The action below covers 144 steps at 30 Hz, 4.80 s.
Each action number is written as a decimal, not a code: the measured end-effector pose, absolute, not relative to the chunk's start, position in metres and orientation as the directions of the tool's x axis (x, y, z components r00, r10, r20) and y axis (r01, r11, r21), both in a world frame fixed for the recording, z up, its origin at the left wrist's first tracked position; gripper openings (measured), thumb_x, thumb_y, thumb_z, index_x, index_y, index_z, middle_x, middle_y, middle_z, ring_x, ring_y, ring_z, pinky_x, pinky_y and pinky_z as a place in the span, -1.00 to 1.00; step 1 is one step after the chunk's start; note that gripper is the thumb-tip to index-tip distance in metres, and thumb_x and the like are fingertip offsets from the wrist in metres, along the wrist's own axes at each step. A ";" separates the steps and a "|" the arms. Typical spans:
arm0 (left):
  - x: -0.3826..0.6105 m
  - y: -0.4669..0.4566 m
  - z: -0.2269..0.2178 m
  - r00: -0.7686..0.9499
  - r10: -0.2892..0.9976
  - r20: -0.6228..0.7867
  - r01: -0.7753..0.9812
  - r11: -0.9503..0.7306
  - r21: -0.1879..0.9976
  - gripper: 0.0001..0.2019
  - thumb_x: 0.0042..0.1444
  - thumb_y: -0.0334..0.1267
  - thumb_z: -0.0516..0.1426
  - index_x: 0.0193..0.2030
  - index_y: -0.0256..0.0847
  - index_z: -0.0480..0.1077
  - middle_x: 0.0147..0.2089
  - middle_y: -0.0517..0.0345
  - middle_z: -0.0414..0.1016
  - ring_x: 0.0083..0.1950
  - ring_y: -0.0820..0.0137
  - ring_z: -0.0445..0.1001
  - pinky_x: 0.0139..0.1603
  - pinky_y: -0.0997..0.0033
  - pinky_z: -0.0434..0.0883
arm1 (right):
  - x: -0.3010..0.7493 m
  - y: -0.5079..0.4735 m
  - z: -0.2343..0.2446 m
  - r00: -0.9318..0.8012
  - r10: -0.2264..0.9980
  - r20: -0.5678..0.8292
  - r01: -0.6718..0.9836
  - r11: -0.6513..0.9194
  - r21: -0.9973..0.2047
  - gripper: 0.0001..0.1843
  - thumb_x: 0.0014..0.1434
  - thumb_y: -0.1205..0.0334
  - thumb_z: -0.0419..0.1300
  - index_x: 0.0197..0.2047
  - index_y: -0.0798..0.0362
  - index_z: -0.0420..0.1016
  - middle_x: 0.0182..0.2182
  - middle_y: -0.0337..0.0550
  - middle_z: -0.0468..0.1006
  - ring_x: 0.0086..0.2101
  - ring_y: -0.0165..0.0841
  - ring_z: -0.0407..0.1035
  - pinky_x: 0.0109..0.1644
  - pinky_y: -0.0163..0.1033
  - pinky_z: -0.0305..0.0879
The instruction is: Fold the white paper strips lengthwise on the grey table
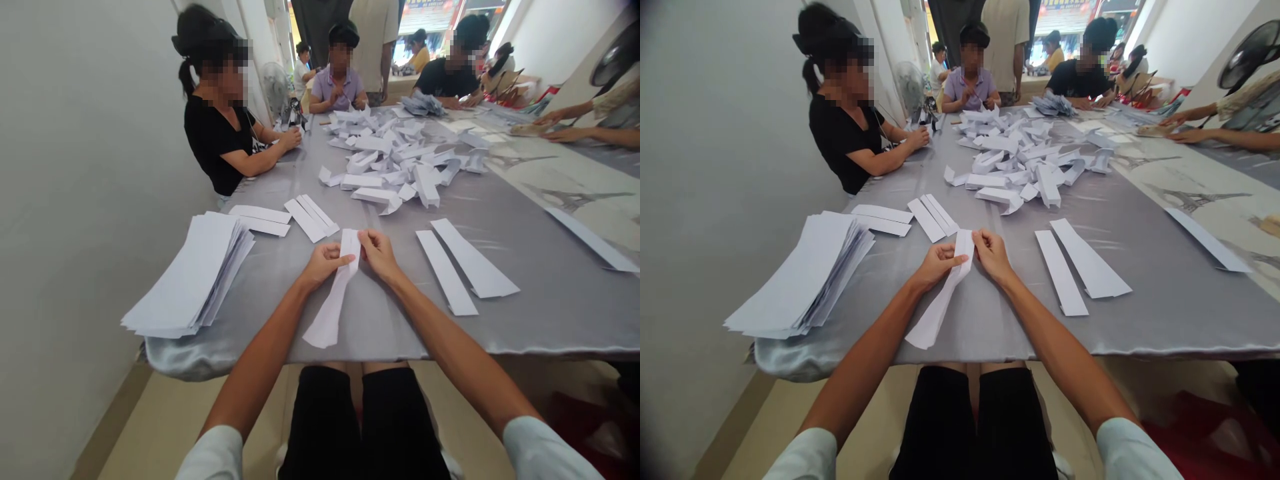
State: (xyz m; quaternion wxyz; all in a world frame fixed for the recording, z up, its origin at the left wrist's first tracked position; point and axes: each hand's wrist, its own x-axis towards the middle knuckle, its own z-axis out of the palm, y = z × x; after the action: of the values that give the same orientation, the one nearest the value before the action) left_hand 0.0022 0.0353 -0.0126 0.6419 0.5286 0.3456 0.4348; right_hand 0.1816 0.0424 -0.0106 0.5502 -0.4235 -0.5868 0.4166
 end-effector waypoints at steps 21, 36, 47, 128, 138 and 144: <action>0.004 0.042 -0.014 -0.381 0.873 0.305 -0.004 -0.332 0.943 -0.80 0.05 -0.28 0.35 -0.19 -0.21 0.50 -0.19 0.00 0.64 -0.15 0.22 0.65 -0.13 0.31 0.57 | 0.198 0.029 0.013 -0.382 0.917 0.117 0.539 0.323 -0.778 -0.76 0.31 0.09 0.26 -0.10 0.06 0.64 -0.29 -0.08 0.68 -0.31 -0.25 0.48 -0.22 -0.22 0.27; -0.014 0.050 -0.015 -0.459 0.880 0.120 -0.163 -0.217 0.962 -0.58 0.02 -0.06 0.42 -0.06 -0.29 0.55 -0.10 -0.09 0.68 -0.28 0.28 0.63 -0.40 0.34 0.60 | 0.225 0.032 0.022 -0.331 0.941 0.071 0.374 0.200 -0.906 -0.54 0.27 -0.19 0.32 -0.07 0.05 0.66 -0.21 -0.02 0.69 -0.26 -0.24 0.51 -0.21 -0.21 0.39; 0.011 0.032 -0.009 0.041 0.996 0.079 -0.210 -0.068 0.975 -0.45 -0.08 0.06 0.49 -0.08 -0.29 0.56 -0.28 -0.03 0.69 -0.42 0.28 0.60 -0.50 0.37 0.51 | 0.197 0.026 0.014 -0.376 0.926 0.007 0.185 0.082 -0.979 -0.45 0.21 -0.30 0.31 -0.37 0.07 0.52 -0.53 -0.15 0.55 -0.53 -0.39 0.39 -0.57 -0.36 0.15; -0.001 0.032 -0.007 0.381 0.922 -0.062 0.054 0.045 0.998 -0.59 -0.05 0.11 0.47 -0.42 -0.25 0.62 -0.51 0.05 0.57 -0.58 0.45 0.43 -0.61 0.51 0.26 | 0.226 0.063 -0.011 0.422 0.896 0.134 -0.092 0.190 -0.978 -0.56 0.13 -0.17 0.40 -0.36 0.00 0.40 -0.55 -0.29 0.34 -0.60 -0.47 0.14 -0.61 -0.32 0.04; -0.009 0.043 -0.011 0.215 0.977 -0.019 -0.082 0.037 0.996 -0.54 -0.18 0.03 0.54 -0.33 -0.33 0.64 -0.47 -0.01 0.58 -0.48 0.35 0.56 -0.40 0.30 0.63 | 0.246 0.077 -0.020 0.652 0.737 0.177 -0.080 0.299 -0.951 -0.46 0.15 -0.30 0.35 -0.37 -0.07 0.23 -0.60 -0.40 0.15 -0.64 -0.47 0.05 -0.68 -0.31 -0.03; -0.016 0.052 -0.013 -0.011 1.000 0.024 -0.195 -0.026 0.980 -0.52 -0.14 0.01 0.52 -0.24 -0.35 0.62 -0.34 -0.05 0.61 -0.37 0.36 0.58 -0.36 0.31 0.63 | 0.245 0.076 -0.017 0.694 0.709 0.126 -0.142 0.307 -0.941 -0.42 0.15 -0.33 0.36 -0.35 -0.07 0.19 -0.57 -0.40 0.21 -0.63 -0.49 0.14 -0.68 -0.36 0.01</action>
State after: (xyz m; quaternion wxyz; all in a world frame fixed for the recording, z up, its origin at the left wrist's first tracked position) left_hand -0.0156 0.0516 -0.0134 0.5383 0.4525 0.4444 0.5550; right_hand 0.2445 0.0758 -0.0168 0.7605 -0.5180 -0.2737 0.2798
